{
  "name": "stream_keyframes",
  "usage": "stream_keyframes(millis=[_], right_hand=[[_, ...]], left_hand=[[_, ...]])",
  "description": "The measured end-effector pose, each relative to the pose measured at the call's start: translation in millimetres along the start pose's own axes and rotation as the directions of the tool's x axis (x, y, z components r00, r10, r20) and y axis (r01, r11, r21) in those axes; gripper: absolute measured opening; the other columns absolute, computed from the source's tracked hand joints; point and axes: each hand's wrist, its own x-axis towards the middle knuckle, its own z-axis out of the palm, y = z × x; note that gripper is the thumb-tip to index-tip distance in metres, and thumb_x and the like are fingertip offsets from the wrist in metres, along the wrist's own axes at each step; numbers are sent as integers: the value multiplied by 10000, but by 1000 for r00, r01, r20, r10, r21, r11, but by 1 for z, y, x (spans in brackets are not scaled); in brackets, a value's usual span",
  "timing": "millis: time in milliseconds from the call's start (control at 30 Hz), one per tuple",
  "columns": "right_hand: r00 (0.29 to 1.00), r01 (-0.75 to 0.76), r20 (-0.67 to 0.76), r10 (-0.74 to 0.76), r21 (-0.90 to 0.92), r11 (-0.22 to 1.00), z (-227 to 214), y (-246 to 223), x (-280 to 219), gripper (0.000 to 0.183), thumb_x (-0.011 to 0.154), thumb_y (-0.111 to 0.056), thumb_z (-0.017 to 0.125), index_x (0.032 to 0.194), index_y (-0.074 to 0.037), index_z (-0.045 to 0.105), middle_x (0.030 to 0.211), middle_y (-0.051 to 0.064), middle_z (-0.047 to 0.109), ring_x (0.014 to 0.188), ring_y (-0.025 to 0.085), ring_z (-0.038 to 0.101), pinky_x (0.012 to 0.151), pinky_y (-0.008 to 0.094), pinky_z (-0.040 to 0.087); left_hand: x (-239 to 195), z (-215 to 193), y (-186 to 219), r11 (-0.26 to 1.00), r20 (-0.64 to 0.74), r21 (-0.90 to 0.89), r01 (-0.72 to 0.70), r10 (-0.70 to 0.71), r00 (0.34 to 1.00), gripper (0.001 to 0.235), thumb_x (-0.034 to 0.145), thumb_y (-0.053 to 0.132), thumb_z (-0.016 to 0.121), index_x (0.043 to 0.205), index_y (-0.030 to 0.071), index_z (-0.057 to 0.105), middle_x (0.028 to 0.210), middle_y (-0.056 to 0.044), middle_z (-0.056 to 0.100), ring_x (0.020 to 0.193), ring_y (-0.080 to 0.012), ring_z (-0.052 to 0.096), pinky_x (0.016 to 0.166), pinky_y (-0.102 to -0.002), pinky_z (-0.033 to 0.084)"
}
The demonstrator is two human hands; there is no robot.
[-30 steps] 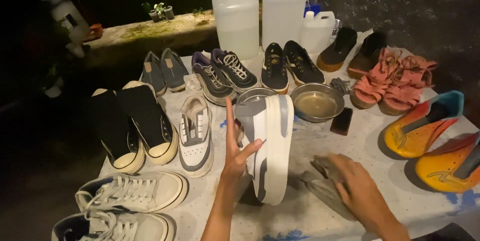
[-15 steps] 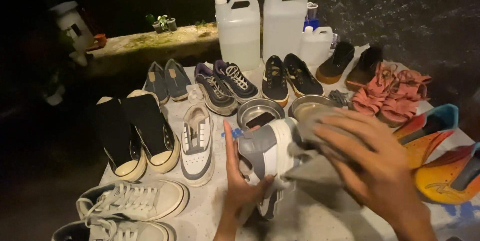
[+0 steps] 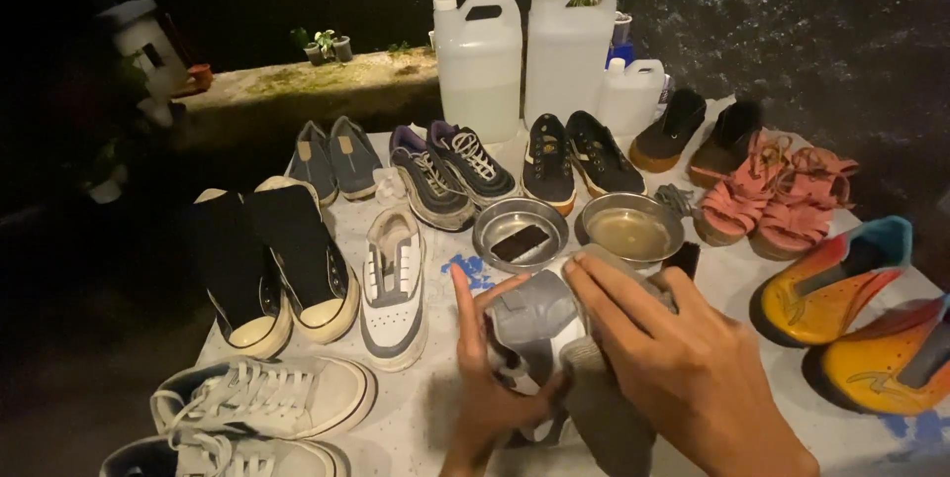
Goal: The person cleans a white and grey sneaker using a cloth and a brush. They wipe the shoe with the cloth, then dip the brush into a metal bowl of liquid and scrub the shoe's surface. The process is repeated on different parts of the shoe.
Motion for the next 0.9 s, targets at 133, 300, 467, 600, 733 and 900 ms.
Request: stream_keyframes(millis=[133, 300, 467, 600, 733, 900], right_hand=[[992, -34, 124, 38, -30, 999, -4, -10, -9, 579, 894, -120, 553, 1448, -279, 507, 1471, -196, 516, 830, 211, 516, 318, 382, 640], [975, -141, -198, 105, -179, 974, -6, -27, -25, 458, 989, -119, 545, 1402, -298, 628, 1466, -212, 565, 753, 165, 570, 484, 273, 557], [945, -251, -273, 183, -240, 938, -10, -41, -33, 483, 998, -32, 613, 1408, -283, 658, 1463, -204, 581, 697, 162, 534, 498, 271, 540], [903, -335, -326, 280, -125, 934, -28, -58, -29, 383, 987, -19, 672, 1319, -201, 734, 1358, -122, 686, 673, 180, 601, 552, 267, 519], [921, -347, -211, 327, -67, 935, -5, -57, -47, 516, 921, -89, 705, 1385, -305, 636, 1395, -186, 640, 740, 210, 743, 514, 306, 626], [892, -223, -380, 246, 104, 969, 11, -55, -47, 320, 951, 59, 613, 1150, -140, 767, 1256, -69, 731, 659, 144, 596, 630, 235, 493]], left_hand=[[-5, 4, -4, 990, -40, 133, -49, 55, 998, 1254, 716, 157, 779, 1589, -51, -97, 1355, -236, 609, 1268, -324, 638, 1111, -368, 474], [-12, 8, 3, 979, -56, 198, 51, -41, 998, 1289, 737, 356, 801, 1606, 33, -95, 1387, -131, 658, 1247, -260, 680, 1064, -363, 481], [-18, 14, -8, 942, -59, 326, -78, 102, 993, 1300, 730, 358, 830, 1607, 31, -71, 1354, -108, 690, 1210, -256, 727, 1006, -388, 544], [-24, 12, -14, 956, -3, 278, -98, 103, 995, 1305, 726, 298, 838, 1608, 61, -93, 1391, -164, 656, 1286, -295, 682, 1069, -403, 524], [-15, 10, -23, 951, -49, 255, -177, 195, 979, 1267, 724, 229, 832, 1614, 13, -43, 1362, -223, 651, 1274, -344, 678, 1078, -395, 545], [-12, 1, -24, 970, -77, 206, -130, 149, 986, 1255, 760, 216, 835, 1602, -39, -59, 1359, -282, 604, 1273, -375, 644, 1071, -419, 533]])
